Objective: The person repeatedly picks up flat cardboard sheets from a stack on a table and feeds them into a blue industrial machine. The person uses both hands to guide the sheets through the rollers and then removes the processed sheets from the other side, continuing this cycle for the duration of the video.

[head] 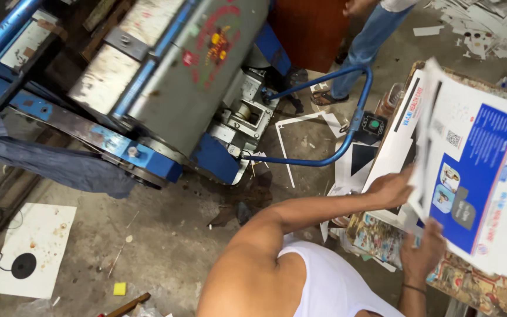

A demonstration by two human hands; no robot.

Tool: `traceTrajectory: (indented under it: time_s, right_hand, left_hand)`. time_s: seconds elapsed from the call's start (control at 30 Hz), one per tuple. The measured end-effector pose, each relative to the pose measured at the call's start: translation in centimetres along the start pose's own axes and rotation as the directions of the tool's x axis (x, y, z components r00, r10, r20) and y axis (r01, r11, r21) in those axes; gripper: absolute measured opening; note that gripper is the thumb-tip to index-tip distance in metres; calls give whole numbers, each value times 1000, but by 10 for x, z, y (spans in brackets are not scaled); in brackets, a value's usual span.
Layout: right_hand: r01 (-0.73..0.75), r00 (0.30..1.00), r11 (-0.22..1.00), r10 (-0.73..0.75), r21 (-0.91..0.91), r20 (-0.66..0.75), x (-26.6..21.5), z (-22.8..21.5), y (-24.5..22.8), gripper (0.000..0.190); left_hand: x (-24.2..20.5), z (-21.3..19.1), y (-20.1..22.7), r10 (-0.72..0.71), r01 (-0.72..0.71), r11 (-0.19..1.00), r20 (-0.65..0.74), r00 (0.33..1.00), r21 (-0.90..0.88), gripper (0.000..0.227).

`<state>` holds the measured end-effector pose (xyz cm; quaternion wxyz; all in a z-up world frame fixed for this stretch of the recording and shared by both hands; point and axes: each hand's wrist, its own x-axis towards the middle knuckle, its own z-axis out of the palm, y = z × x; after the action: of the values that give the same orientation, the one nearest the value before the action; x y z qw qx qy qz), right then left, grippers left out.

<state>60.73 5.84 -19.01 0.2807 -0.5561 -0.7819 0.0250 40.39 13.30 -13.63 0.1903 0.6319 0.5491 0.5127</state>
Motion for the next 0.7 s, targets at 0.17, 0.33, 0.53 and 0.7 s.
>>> traceTrajectory:
  time_s: [0.17,0.33,0.53,0.7]
  right_hand:
    - [-53,962,995,72,79,-262,-8,-18,-25,49]
    - [52,952,910,78,412,-295,43,-2,-100,57]
    - [246,969,966,-248,-77,-12,134,55,-195,53]
    - [564,721,823,-531,68,446,205,149,-326,56]
  left_hand:
    - [31,-139,70,204,-135,961,292,934,-241,72]
    - [9,-276,34,19,62,891,173,985,-449,52]
    - [-25,-376,-193,-520,330,748,-200,830,-575,47]
    - [-64,-486,-376,-594,792,395,-528,607,466,40]
